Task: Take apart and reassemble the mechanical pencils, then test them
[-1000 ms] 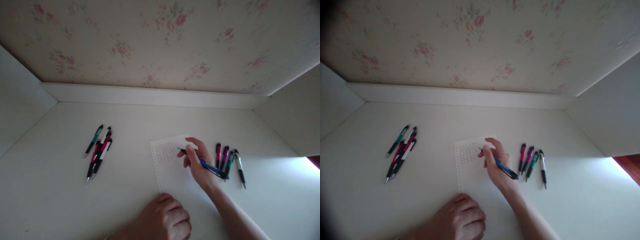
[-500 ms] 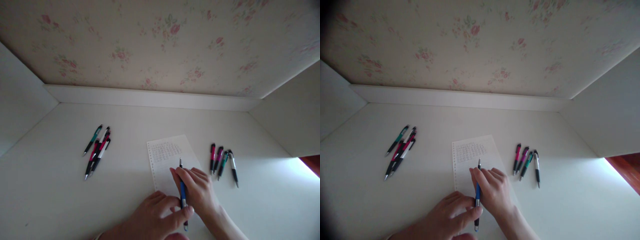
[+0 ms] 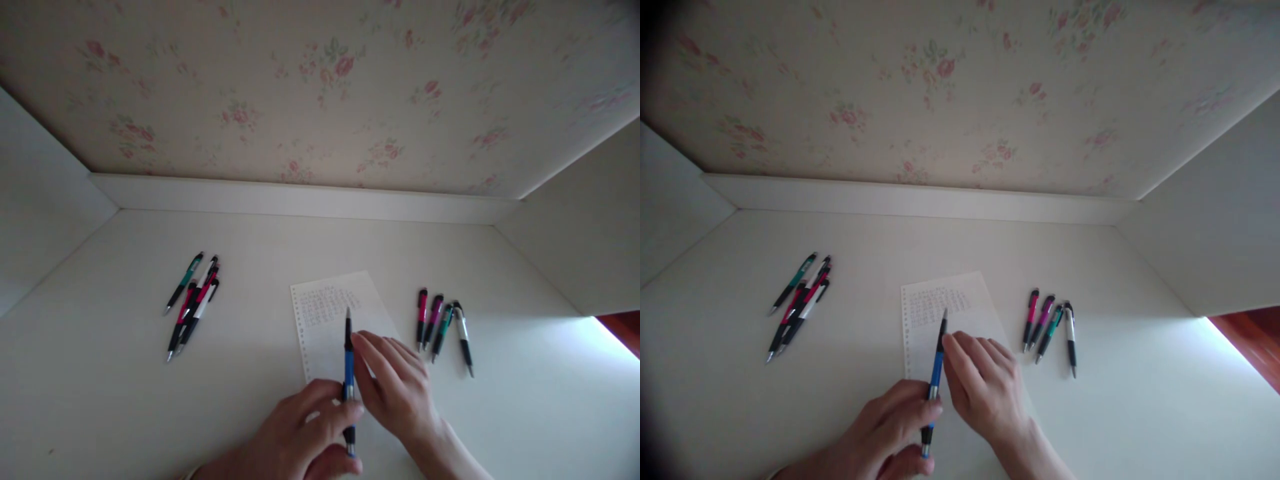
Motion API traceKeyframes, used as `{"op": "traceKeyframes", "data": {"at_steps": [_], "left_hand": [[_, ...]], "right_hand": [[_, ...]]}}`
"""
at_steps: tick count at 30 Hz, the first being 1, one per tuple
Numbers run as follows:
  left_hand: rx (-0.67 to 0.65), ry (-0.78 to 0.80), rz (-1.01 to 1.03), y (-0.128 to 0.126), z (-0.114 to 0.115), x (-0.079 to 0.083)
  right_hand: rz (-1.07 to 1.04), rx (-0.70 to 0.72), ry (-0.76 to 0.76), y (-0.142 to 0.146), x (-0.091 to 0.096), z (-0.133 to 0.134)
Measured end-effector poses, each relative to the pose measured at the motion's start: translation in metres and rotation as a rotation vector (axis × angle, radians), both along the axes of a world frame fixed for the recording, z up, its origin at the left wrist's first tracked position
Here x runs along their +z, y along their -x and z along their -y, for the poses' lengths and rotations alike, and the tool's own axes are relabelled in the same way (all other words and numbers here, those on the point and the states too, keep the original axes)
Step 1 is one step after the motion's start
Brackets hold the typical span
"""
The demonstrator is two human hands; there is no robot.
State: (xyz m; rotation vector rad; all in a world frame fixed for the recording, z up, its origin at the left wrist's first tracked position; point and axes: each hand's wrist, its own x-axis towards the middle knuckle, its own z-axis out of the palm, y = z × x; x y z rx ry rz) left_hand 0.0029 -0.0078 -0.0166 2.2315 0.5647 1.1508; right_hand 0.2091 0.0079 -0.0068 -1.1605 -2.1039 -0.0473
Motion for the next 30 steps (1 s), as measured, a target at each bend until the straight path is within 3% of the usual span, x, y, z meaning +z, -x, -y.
{"op": "traceKeyframes", "data": {"at_steps": [4, 7, 12, 17, 21, 24, 30], "left_hand": [[-0.005, -0.003, 0.025, -0.001, -0.001, -0.006], [-0.023, -0.015, 0.017, -0.002, 0.001, -0.013], [0.06, 0.098, 0.115, -0.006, 0.006, -0.019], [0.061, 0.204, -0.038, -0.006, 0.007, -0.012], [0.041, 0.217, -0.159, -0.006, 0.006, -0.007], [0.05, 0.214, -0.206, -0.007, 0.006, -0.007], [0.044, 0.237, -0.241, -0.009, 0.006, -0.011]], "right_hand": [[0.09, 0.068, -0.088, -0.007, 0.001, 0.001], [0.065, 0.102, -0.068, -0.011, 0.001, -0.003], [-0.081, 0.016, -0.066, -0.013, -0.003, -0.012], [-0.254, -0.281, -0.024, -0.022, -0.007, -0.016], [0.018, -0.401, 0.013, -0.04, -0.005, -0.024], [0.223, -0.571, 0.103, -0.054, -0.004, -0.029], [0.362, -0.814, 0.351, -0.07, -0.003, -0.034]]}}
